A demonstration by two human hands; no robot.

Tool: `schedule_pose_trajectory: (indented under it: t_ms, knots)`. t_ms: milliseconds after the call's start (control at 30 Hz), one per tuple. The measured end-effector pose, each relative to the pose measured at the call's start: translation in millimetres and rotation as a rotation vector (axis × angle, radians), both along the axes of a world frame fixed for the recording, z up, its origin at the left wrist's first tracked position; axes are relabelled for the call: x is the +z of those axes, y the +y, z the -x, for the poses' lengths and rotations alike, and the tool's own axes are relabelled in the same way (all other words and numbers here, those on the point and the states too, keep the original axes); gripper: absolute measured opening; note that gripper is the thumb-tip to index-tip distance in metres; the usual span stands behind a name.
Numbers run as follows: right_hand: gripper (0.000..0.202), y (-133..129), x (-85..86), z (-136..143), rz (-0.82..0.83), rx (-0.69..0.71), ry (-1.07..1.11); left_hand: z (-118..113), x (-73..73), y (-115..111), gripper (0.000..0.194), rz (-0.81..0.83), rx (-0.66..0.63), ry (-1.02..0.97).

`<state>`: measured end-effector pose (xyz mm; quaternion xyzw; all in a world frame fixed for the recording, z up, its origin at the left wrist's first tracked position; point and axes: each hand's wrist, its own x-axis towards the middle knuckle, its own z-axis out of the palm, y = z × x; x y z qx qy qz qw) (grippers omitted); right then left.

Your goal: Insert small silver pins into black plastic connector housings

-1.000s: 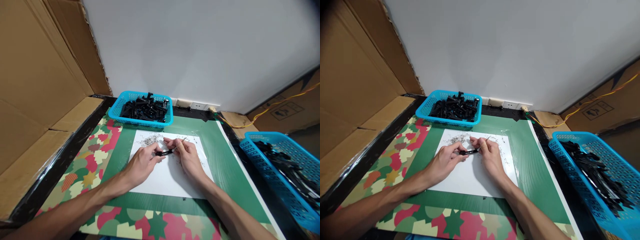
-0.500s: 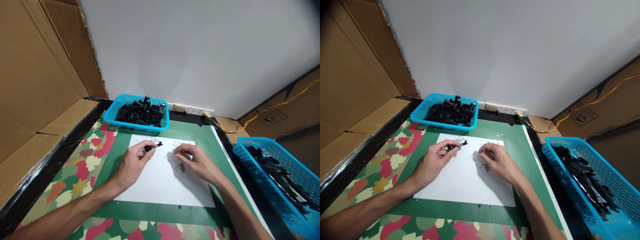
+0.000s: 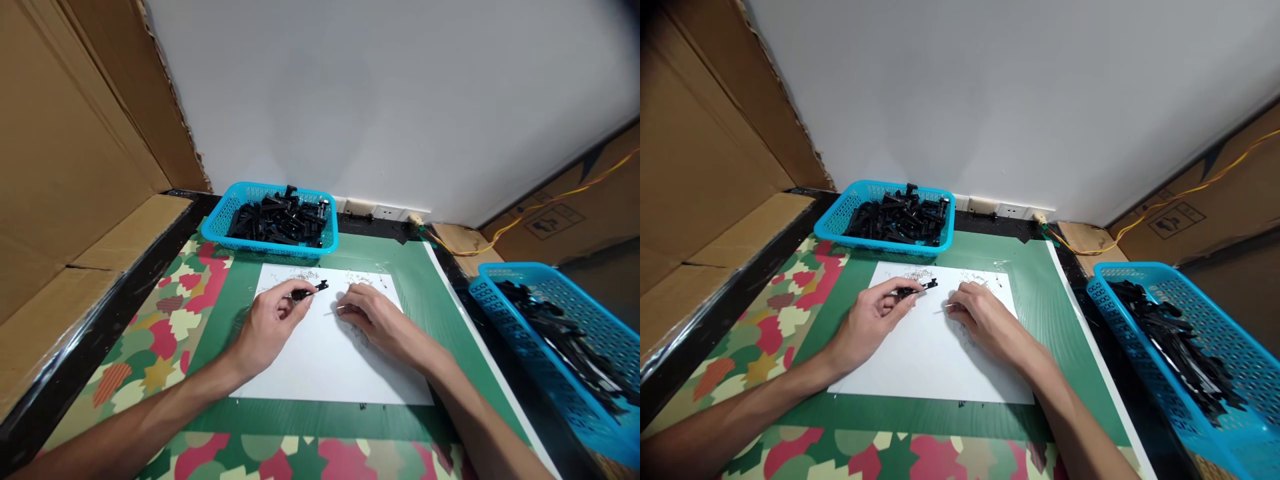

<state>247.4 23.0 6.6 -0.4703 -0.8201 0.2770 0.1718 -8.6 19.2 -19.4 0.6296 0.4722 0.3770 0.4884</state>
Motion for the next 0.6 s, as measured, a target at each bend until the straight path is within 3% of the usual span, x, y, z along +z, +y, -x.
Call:
schedule_pose_trajectory:
  t_ms: [200,367,600]
  knots:
    - [0.018,-3.6,5.1,-0.4,0.137,-0.045,0.188,-1.8,6.8,-0.9,0.023,-0.142,-0.028,0.068]
    - [0.029,-4.9,8.3,2.5,0.328,-0.103,0.458,-1.5,6.6,-2.4,0.026,-0.2,-0.091,0.116]
    - [0.035,-10.3,-4.5,28.2,0.339,-0.215,0.696,-2.4,6.7,-6.3,0.028,-0.213,-0.12,0.116]
